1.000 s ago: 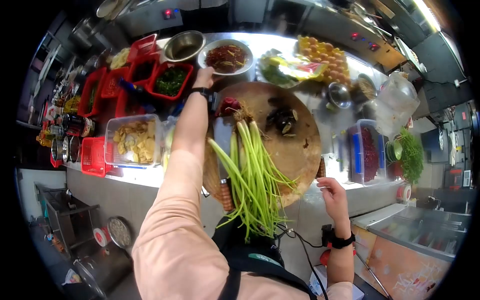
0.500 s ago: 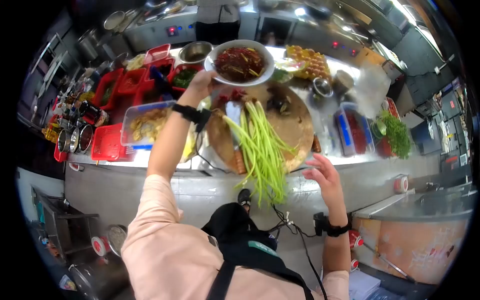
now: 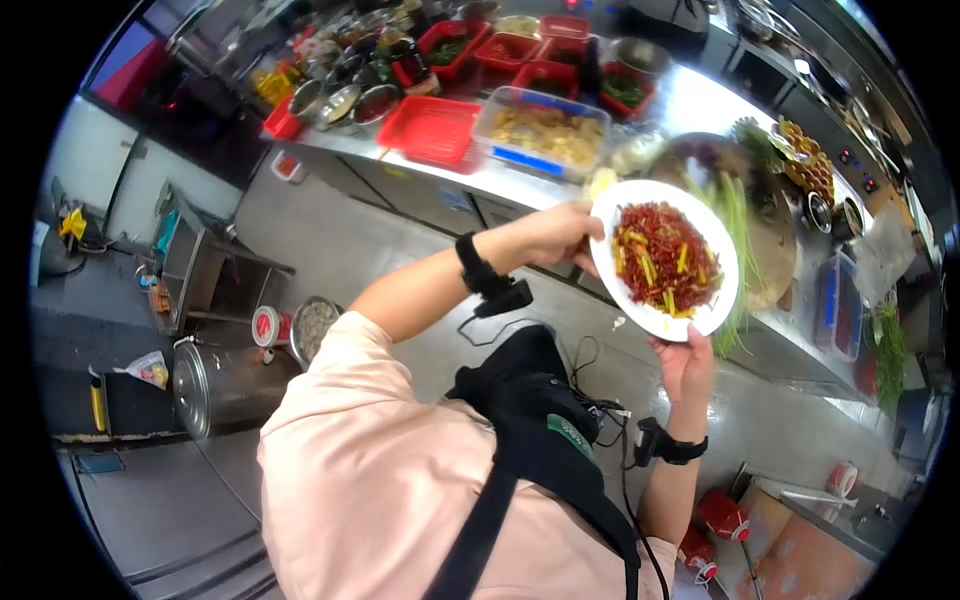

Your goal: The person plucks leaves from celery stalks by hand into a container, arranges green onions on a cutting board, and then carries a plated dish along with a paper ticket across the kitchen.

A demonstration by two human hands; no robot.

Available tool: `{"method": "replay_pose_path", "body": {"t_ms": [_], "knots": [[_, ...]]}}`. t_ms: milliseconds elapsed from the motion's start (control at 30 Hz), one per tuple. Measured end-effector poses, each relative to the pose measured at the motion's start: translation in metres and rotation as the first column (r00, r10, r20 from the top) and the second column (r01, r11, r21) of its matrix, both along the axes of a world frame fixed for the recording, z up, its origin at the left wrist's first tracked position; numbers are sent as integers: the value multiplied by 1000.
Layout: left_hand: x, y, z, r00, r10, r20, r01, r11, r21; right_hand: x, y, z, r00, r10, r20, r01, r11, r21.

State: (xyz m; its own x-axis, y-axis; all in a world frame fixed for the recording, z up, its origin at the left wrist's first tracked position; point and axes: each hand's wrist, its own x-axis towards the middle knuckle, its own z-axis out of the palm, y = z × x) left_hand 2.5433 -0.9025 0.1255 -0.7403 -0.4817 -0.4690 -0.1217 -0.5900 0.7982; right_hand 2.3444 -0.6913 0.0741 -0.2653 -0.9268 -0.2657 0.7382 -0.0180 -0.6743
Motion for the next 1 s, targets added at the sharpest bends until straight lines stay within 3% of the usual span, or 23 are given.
{"method": "replay_pose_path", "body": {"t_ms": [67, 133, 200, 267, 300, 400, 433, 467, 500, 533, 600, 800, 833, 867, 1000], "knots": [[43, 5, 7, 999, 32, 9, -32, 999, -13, 37, -8, -16, 998, 11, 58, -13, 999, 31], [87, -8, -1, 998, 62, 2, -62, 996, -64, 83, -29, -23, 997, -52, 63, 55, 997, -45], [132, -36, -2, 999, 13, 32, -10, 997, -82, 123, -56, -23, 994, -71, 77, 71, 997, -3], [196, -96, -4, 979, -200, 36, 202, 979, -41, 166, -90, -32, 992, -119, 38, 119, 993, -20], [239, -147, -17, 950, -303, 80, 312, 935, -169, 188, -109, -37, 992, -112, 59, 113, 993, -21], [390, -323, -59, 886, 163, 435, 127, 815, -565, 254, -173, -36, 987, -151, 55, 153, 987, -40], [455, -412, -104, 726, 344, 595, 219, 705, -675, 273, -194, -39, 984, -174, 22, 175, 984, -22], [520, -483, -138, 543, 561, 625, 342, 532, -775, 290, -213, -44, 980, -197, -10, 197, 980, -6], [558, -517, -122, 412, 682, 604, 497, 387, -776, 305, -231, -50, 980, -196, 21, 196, 981, -3], [604, -574, -151, 294, 875, 384, 550, 174, -817, 319, -245, -64, 970, -242, -33, 243, 970, 20], [666, -651, -169, 162, 895, 417, 487, 295, -822, 345, -281, -72, 960, -270, -76, 272, 962, 20], [721, -780, -228, 239, 816, 526, 560, 327, -761, 386, -337, -108, 953, -282, -114, 283, 959, -6], [703, -775, -211, 199, 772, 604, 562, 414, -716, 389, -341, -114, 950, -280, -135, 282, 959, -10], [705, -782, -218, 262, 780, 568, 534, 373, -759, 393, -346, -116, 948, -285, -141, 288, 958, -1], [698, -807, -232, 291, 776, 559, 458, 401, -794, 406, -361, -112, 923, -365, -118, 370, 929, 21]]}}
